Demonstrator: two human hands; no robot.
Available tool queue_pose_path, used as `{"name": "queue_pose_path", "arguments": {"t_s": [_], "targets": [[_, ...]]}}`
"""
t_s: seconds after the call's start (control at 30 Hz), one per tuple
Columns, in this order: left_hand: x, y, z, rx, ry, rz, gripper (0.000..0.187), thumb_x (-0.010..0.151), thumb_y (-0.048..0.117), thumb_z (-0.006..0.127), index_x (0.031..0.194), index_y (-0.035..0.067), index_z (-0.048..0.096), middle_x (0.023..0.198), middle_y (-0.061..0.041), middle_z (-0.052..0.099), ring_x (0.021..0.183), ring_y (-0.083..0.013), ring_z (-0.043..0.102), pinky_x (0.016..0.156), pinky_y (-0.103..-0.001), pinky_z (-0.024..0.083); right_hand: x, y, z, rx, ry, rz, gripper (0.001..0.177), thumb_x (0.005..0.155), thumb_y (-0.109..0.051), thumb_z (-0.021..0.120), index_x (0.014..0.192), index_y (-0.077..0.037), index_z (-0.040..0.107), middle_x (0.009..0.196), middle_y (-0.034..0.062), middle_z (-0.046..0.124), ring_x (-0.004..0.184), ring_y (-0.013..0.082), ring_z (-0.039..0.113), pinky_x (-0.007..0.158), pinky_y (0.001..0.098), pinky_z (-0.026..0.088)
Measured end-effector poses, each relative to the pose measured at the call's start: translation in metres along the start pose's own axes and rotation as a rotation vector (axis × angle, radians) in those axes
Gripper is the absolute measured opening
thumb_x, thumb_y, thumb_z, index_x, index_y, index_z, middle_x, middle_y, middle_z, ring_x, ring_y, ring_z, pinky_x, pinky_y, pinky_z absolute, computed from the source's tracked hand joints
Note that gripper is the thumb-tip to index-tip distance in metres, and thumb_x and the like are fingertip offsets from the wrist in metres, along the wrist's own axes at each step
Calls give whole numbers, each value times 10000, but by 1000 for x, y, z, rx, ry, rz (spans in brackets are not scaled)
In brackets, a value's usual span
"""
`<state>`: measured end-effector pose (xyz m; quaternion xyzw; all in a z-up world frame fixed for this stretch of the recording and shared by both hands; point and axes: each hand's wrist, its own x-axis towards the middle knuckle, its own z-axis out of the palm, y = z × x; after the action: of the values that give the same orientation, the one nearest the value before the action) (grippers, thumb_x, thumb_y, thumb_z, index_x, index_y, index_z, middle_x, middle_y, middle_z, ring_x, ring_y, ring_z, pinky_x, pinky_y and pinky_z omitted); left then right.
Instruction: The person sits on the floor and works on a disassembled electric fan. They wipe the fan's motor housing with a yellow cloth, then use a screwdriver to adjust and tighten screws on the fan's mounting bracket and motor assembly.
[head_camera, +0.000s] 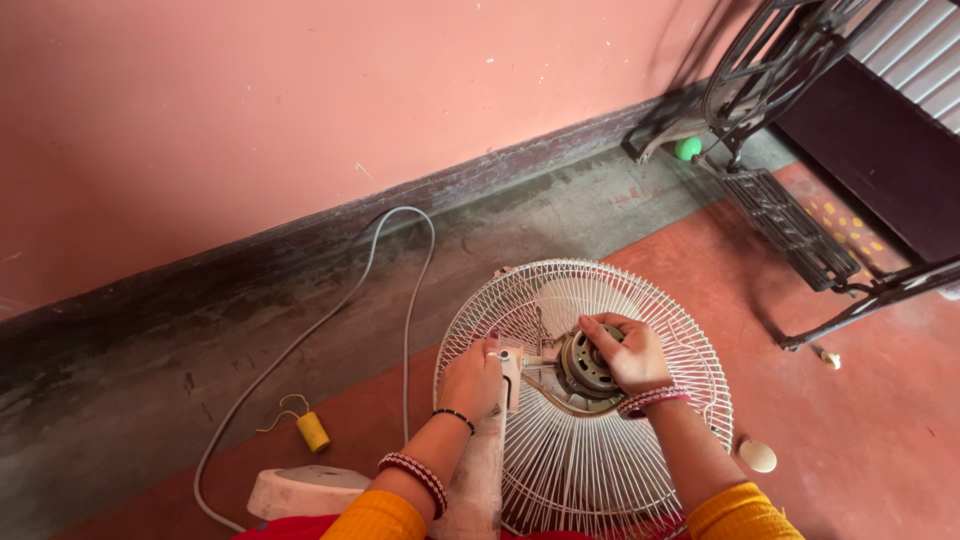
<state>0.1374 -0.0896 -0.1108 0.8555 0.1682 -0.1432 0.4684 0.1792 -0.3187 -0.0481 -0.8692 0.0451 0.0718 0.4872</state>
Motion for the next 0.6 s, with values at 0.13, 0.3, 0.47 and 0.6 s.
{"name": "queue_pose_path", "arguments": {"t_s": [0.13,0.3,0.47,0.6], "targets": [[-12,14,-7,26,-8,-55,447,1005,397,372,1271,149,633,1193,-186,698,1168,-395,628,1027,-496,465,1,0,-2,1,1,21,425,881,-422,707,992,-25,809,736,64,769,686,109,690,657,281,556],[-11,26,-9,104,-40,-65,499,1068,424,307,1235,102,650,1204,-197,700,1174,-402,632,1039,-503,467,5,6,-4,-33,39,33,422,877,-421,715,1008,-28,796,734,71,761,680,119,696,662,288,566],[-11,22,-8,51,-33,-68,454,1018,382,349,1295,147,621,1244,-191,680,1203,-391,618,1060,-491,454,6,4,-3,6,17,30,439,881,-428,718,988,-11,804,756,88,770,701,127,689,676,297,569],[-3,15,-1,40,-25,-69,446,988,368,381,1289,149,627,1255,-188,675,1215,-393,613,1064,-488,455,4,0,-2,-25,30,41,435,865,-425,724,1002,-20,803,772,90,780,712,135,713,690,300,580]]}}
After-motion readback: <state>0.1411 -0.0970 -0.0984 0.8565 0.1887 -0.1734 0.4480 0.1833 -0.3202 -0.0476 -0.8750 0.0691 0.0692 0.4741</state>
